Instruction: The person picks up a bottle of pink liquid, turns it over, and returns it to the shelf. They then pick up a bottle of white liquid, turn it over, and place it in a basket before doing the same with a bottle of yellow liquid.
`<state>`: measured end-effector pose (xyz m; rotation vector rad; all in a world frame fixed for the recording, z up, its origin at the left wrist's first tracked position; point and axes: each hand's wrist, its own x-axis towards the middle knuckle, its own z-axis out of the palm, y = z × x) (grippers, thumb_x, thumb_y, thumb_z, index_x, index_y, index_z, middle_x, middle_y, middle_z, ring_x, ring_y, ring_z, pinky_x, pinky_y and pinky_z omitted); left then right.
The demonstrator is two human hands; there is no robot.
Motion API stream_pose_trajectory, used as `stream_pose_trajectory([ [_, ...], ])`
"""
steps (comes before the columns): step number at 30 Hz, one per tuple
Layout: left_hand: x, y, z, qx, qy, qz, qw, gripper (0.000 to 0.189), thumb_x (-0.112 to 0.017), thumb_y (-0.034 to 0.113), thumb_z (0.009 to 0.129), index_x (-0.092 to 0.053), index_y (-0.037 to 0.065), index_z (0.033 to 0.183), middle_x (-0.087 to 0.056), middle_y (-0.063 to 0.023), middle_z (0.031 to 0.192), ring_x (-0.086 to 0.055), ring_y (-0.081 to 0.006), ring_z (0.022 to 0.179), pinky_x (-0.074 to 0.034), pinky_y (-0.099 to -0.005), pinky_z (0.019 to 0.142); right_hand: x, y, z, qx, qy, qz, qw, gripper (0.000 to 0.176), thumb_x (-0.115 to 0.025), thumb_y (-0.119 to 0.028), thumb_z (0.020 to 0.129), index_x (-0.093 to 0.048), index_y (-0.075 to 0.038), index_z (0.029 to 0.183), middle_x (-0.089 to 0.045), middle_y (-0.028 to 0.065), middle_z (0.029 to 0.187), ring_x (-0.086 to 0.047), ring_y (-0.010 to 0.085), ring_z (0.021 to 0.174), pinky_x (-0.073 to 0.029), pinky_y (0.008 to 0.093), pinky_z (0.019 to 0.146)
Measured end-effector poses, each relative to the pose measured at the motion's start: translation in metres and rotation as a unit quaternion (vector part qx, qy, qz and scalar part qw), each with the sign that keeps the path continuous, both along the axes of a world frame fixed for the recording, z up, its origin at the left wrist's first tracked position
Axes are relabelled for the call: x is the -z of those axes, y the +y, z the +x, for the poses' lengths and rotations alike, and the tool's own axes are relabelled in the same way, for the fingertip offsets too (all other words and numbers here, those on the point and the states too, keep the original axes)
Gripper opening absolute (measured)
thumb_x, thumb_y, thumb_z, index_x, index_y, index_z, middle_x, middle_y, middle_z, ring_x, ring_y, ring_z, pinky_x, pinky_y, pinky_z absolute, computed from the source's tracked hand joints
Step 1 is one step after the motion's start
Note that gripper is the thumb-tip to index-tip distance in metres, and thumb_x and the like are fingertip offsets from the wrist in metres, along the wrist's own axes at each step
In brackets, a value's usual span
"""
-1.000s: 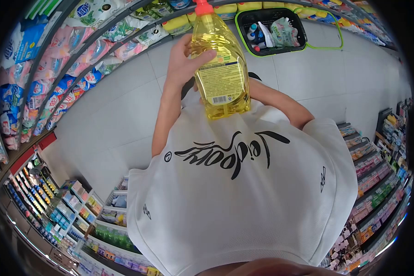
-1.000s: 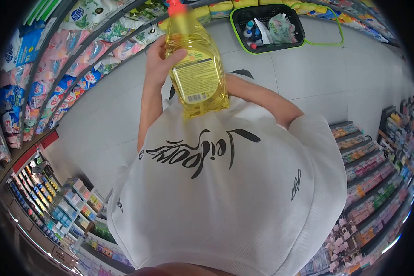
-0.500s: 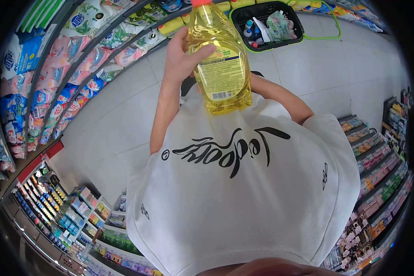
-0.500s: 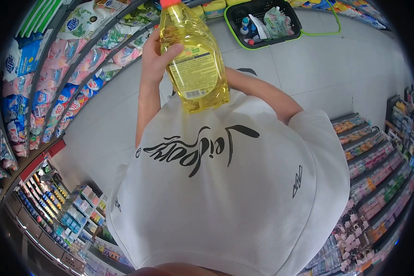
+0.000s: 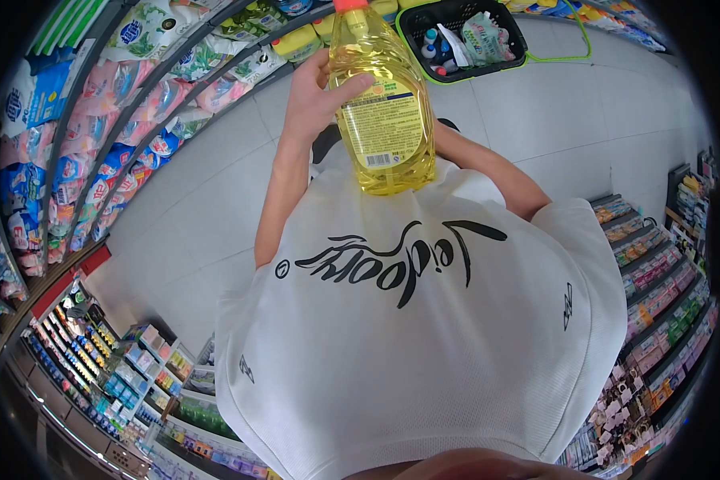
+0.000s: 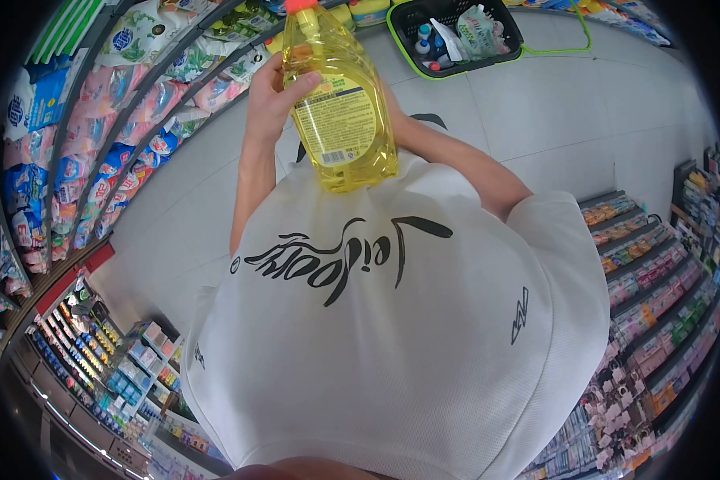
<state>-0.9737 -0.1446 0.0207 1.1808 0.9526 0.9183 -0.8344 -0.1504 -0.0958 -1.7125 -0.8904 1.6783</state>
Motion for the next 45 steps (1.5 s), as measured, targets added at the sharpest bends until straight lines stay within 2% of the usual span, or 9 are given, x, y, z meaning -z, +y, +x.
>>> stream_pose_trajectory([
  [3,0.000,-0.001,-0.002,-0.002,0.003,0.001,1.000,0.040,-0.069,0.007,0.082,-0.056,-0.005,0.118,-0.064,-0.0101,0.107,-0.060,-0.0145,0.095,-0.047,-0.0277,0.084,-0.002,-0.028,0.033,-0.113,0.093,0.242,0.959,0.029,-0.065,-0.006,0.084,-0.061,-0.003,0.113,-0.068,0.0047,0.101,-0.062,0.0090,0.090,-0.052,0.0287,0.074],
  [12,0.004,-0.001,-0.012,0.001,0.003,0.004,1.000,0.040,-0.068,0.008,0.083,-0.057,-0.004,0.118,-0.064,-0.0090,0.107,-0.060,-0.0137,0.094,-0.047,-0.0276,0.083,-0.017,-0.030,0.029,-0.004,0.248,0.228,0.941,0.010,-0.067,-0.008,0.081,-0.068,-0.001,0.089,-0.070,0.0042,0.081,-0.064,0.0086,0.070,-0.050,0.0263,0.060],
  [21,0.011,0.000,-0.021,0.001,-0.001,-0.023,1.000,0.044,-0.076,0.013,0.079,-0.058,-0.005,0.115,-0.066,-0.0094,0.105,-0.062,-0.0135,0.094,-0.050,-0.0272,0.082,-0.025,-0.023,0.030,-0.112,0.001,0.398,0.911,0.021,-0.069,-0.015,0.076,-0.065,0.001,0.088,-0.068,0.0125,0.076,-0.064,0.0178,0.064,-0.049,0.0330,0.060],
  [31,0.026,-0.003,-0.019,0.002,0.052,-0.008,0.999,0.051,-0.077,0.024,0.080,-0.056,-0.005,0.116,-0.066,-0.0107,0.104,-0.063,-0.0141,0.094,-0.050,-0.0286,0.082,-0.020,0.003,0.035,-0.124,-0.017,0.341,0.932,0.023,-0.063,-0.015,0.082,-0.064,0.003,0.096,-0.069,0.0115,0.088,-0.062,0.0140,0.076,-0.049,0.0316,0.069],
  [34,0.024,-0.004,-0.021,0.004,0.047,-0.006,0.999,0.051,-0.077,0.025,0.080,-0.055,-0.005,0.116,-0.066,-0.0109,0.104,-0.063,-0.0144,0.095,-0.050,-0.0286,0.083,-0.063,0.017,0.022,0.037,0.197,0.137,0.970,0.034,-0.063,-0.024,0.083,-0.062,0.003,0.102,-0.068,0.0125,0.100,-0.063,0.0161,0.083,-0.051,0.0310,0.077],
  [36,0.023,-0.006,-0.020,0.001,0.042,-0.010,0.999,0.050,-0.076,0.024,0.080,-0.056,-0.005,0.116,-0.066,-0.0105,0.104,-0.063,-0.0147,0.095,-0.050,-0.0288,0.083,-0.083,0.026,0.020,0.083,0.432,-0.031,0.898,0.029,-0.060,-0.028,0.082,-0.060,-0.001,0.093,-0.066,0.0120,0.095,-0.063,0.0219,0.086,-0.051,0.0352,0.083],
  [39,0.025,-0.007,-0.020,0.004,0.035,-0.001,0.999,0.050,-0.075,0.024,0.081,-0.056,-0.004,0.117,-0.067,-0.0101,0.104,-0.064,-0.0151,0.094,-0.050,-0.0290,0.083,-0.060,0.044,0.013,0.026,0.588,-0.026,0.808,0.053,-0.057,-0.040,0.093,-0.052,0.001,0.125,-0.062,0.0190,0.115,-0.063,0.0277,0.102,-0.051,0.0391,0.089],
  [43,0.023,-0.010,-0.018,0.016,0.069,0.007,0.997,0.049,-0.073,0.024,0.083,-0.054,-0.003,0.120,-0.066,-0.0097,0.104,-0.063,-0.0157,0.094,-0.049,-0.0293,0.084,-0.067,0.067,0.002,-0.056,0.585,0.014,0.809,0.062,-0.050,-0.049,0.093,-0.048,0.002,0.129,-0.058,0.0243,0.121,-0.059,0.0375,0.109,-0.046,0.0480,0.097],
  [45,0.024,-0.013,-0.014,0.015,0.075,0.013,0.997,0.049,-0.069,0.024,0.086,-0.052,-0.002,0.123,-0.065,-0.0107,0.108,-0.062,-0.0159,0.098,-0.049,-0.0296,0.085,-0.060,0.082,-0.003,-0.115,0.675,0.006,0.729,0.064,-0.053,-0.046,0.092,-0.042,0.002,0.134,-0.053,0.0268,0.127,-0.056,0.0424,0.113,-0.040,0.0551,0.101],
])
